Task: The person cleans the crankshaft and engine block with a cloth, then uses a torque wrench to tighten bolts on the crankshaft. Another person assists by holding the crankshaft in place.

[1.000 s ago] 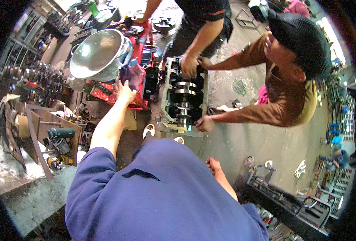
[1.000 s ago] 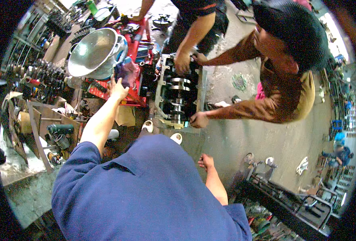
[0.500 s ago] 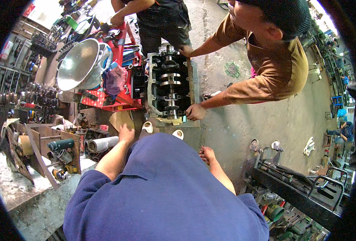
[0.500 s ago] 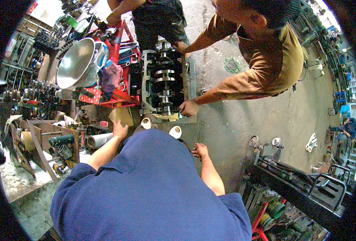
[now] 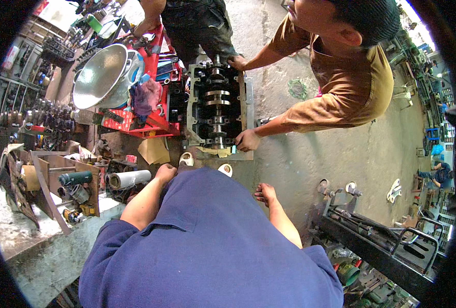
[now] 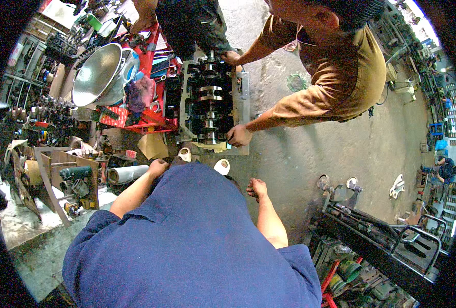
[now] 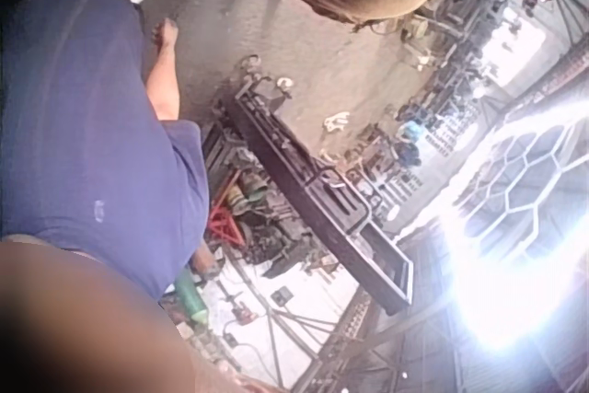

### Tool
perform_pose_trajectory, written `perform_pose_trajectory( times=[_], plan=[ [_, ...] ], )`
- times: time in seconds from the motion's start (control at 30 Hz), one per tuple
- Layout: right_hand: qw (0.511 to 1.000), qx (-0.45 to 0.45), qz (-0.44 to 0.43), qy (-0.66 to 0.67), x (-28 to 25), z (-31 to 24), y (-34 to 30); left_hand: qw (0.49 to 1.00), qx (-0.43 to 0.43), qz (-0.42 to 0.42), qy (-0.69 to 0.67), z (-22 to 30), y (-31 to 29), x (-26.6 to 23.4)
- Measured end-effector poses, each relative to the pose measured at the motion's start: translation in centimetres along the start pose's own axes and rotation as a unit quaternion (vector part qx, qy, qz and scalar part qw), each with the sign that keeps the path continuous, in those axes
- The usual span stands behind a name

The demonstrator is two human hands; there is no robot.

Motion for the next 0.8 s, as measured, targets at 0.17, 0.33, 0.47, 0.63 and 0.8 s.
perform_pose_trajectory(
  times=[0.17,0.33,0.47,0.63,0.8],
  plan=[
    [1.0,-0.01,0.004,0.01,0.0,-0.6,-0.3,0.999,0.022,0.023,-0.027,3.8,-0.9,-0.9],
    [1.0,0.012,0.0,-0.016,-0.2,1.6,-0.2,1.0,0.0,-0.004,-0.017,2.5,-0.4,0.1],
    [1.0,0.017,-0.023,0.005,-0.5,3.4,0.0,1.0,0.003,-0.026,0.011,-0.5,0.6,1.0],
    [0.998,-0.018,-0.004,-0.067,-0.5,3.3,-0.3,1.0,0.005,-0.022,0.013,-2.3,1.4,1.4],
    [0.999,0.017,0.007,-0.035,0.5,1.8,-0.6,0.999,0.003,-0.038,0.005,-1.1,1.1,0.6]
  ],
)
Point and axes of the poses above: each hand's wrist, its own y-axis towards the middle knuckle, its own x-axis out of the palm, z = x × y, the point moved 2 cm from there along y, towards the middle knuckle, and after that the axes turned 5 degrees about y, right-handed, at the moved point
